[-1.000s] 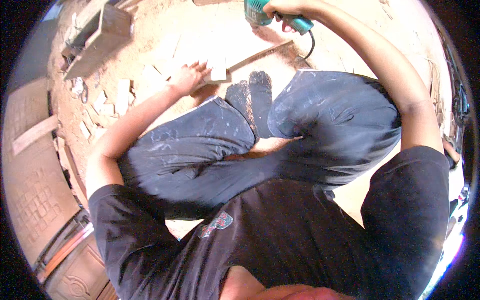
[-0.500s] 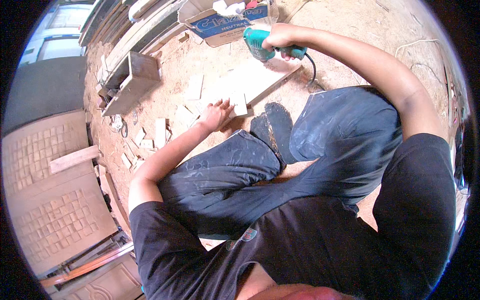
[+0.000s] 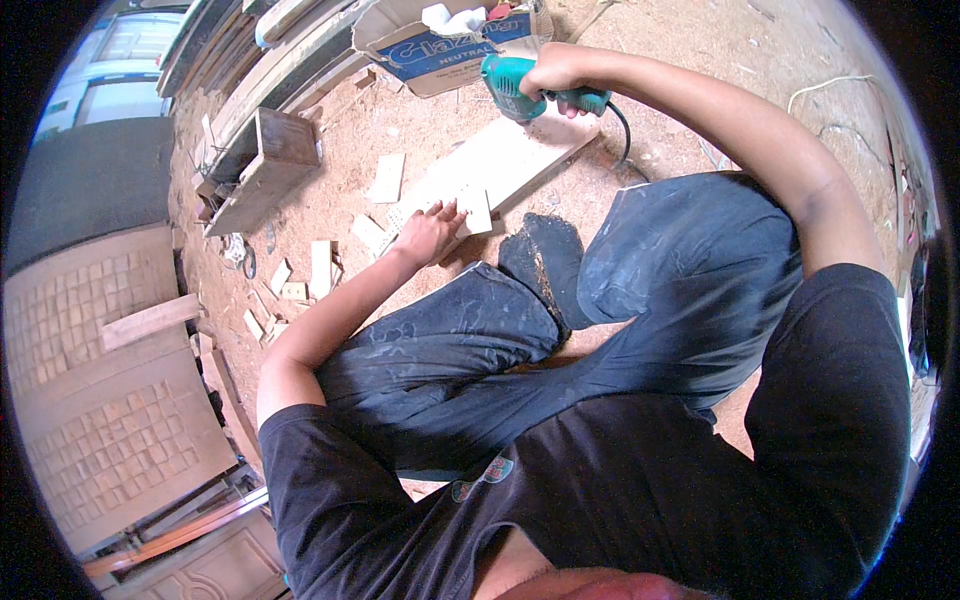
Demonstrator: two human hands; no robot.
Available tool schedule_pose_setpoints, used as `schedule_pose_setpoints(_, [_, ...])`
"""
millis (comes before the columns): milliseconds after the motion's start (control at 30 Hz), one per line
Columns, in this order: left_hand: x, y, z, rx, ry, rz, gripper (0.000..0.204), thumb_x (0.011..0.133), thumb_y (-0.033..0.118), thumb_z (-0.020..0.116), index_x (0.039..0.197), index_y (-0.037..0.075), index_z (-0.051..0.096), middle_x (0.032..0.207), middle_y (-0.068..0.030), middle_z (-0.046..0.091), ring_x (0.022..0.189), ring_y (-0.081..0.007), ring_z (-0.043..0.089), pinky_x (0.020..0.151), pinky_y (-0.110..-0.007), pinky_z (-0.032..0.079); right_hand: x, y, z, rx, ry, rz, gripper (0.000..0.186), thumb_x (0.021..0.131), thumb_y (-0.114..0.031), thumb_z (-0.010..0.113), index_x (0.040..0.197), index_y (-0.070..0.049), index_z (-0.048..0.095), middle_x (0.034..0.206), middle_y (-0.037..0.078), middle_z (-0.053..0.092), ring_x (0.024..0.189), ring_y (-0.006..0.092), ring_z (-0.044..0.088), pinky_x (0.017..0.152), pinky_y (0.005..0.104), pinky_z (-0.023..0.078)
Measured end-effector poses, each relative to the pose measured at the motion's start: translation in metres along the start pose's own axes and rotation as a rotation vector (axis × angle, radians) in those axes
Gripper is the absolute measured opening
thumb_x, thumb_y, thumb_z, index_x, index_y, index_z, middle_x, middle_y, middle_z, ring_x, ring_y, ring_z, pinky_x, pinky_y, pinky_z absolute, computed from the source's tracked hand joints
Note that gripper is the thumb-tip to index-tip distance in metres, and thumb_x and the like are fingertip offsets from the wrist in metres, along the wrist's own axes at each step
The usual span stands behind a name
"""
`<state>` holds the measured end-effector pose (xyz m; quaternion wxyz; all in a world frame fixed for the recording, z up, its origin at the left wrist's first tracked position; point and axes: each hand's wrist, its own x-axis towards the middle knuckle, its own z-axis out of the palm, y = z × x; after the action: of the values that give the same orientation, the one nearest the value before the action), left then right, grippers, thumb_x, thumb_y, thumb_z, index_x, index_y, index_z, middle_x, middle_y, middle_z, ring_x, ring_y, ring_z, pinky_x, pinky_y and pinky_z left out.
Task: The person drills holes into a piece of wood using a handheld power drill and wipes the surface with a small cloth.
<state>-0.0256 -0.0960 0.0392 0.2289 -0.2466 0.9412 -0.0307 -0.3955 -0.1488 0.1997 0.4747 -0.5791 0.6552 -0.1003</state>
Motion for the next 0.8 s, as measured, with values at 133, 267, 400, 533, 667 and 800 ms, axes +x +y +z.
schedule_pose_setpoints(133, [0.001, -0.001, 0.0, -0.021, -0.01, 0.002, 0.049, 0.097, 0.026, 0.05, 0.145, 0.017, 0.045, 0.15, -0.0116, 0.046, 0.131, -0.03, 0.052, 0.096, -0.045, 0.051, -0.014, -0.008, -0.006, 0.055, 0.001, -0.015, 0.028, 0.067, -0.02, 0.064, 0.083, 0.003, 0.062, 0.068, 0.014, 0.061, 0.047, 0.022, 0.062, 0.039, 0.0401, 0.051])
schedule_pose_setpoints(267, [-0.002, 0.0, -0.003, -0.024, -0.011, 0.0, 0.05, 0.096, 0.027, 0.052, 0.144, 0.017, 0.046, 0.149, -0.012, 0.046, 0.131, -0.0296, 0.052, 0.096, -0.045, 0.051, -0.002, -0.003, -0.014, 0.089, 0.016, -0.027, 0.027, 0.068, -0.02, 0.064, 0.081, 0.003, 0.06, 0.068, 0.013, 0.06, 0.046, 0.0211, 0.062, 0.039, 0.0381, 0.05])
schedule_pose_setpoints(400, [-0.001, 0.0, -0.01, -0.03, -0.034, -0.007, 0.051, 0.095, 0.029, 0.054, 0.144, 0.016, 0.046, 0.149, -0.0125, 0.046, 0.132, -0.0288, 0.052, 0.095, -0.044, 0.052, -0.018, -0.009, -0.023, 0.112, 0.053, -0.02, 0.027, 0.069, -0.021, 0.064, 0.08, 0.003, 0.059, 0.067, 0.012, 0.059, 0.047, 0.021, 0.062, 0.041, 0.0364, 0.051])
schedule_pose_setpoints(533, [-0.003, -0.002, -0.005, -0.032, 0.011, 0.013, 0.053, 0.094, 0.031, 0.056, 0.144, 0.015, 0.046, 0.147, -0.0116, 0.048, 0.131, -0.0283, 0.052, 0.094, -0.043, 0.053, -0.032, -0.004, -0.031, 0.078, 0.087, -0.072, 0.029, 0.073, -0.027, 0.064, 0.08, 0.001, 0.063, 0.068, 0.016, 0.065, 0.051, 0.0192, 0.064, 0.044, 0.0323, 0.054])
schedule_pose_setpoints(667, [-0.004, -0.002, 0.006, -0.009, 0.048, 0.012, 0.053, 0.094, 0.032, 0.056, 0.144, 0.015, 0.046, 0.147, -0.0109, 0.047, 0.13, -0.0277, 0.053, 0.094, -0.042, 0.053, -0.045, -0.002, -0.027, 0.126, 0.066, -0.006, 0.028, 0.071, -0.023, 0.064, 0.083, 0.002, 0.061, 0.068, 0.014, 0.061, 0.049, 0.0194, 0.063, 0.042, 0.0336, 0.051])
schedule_pose_setpoints(800, [-0.001, -0.004, 0.008, -0.006, 0.035, 0.013, 0.051, 0.095, 0.03, 0.055, 0.143, 0.015, 0.046, 0.148, -0.0108, 0.046, 0.131, -0.0284, 0.052, 0.094, -0.041, 0.053, -0.043, 0.017, -0.027, 0.16, -0.027, 0.037, 0.03, 0.076, -0.027, 0.064, 0.086, 0.002, 0.062, 0.067, 0.016, 0.064, 0.049, 0.0188, 0.063, 0.042, 0.0323, 0.052])
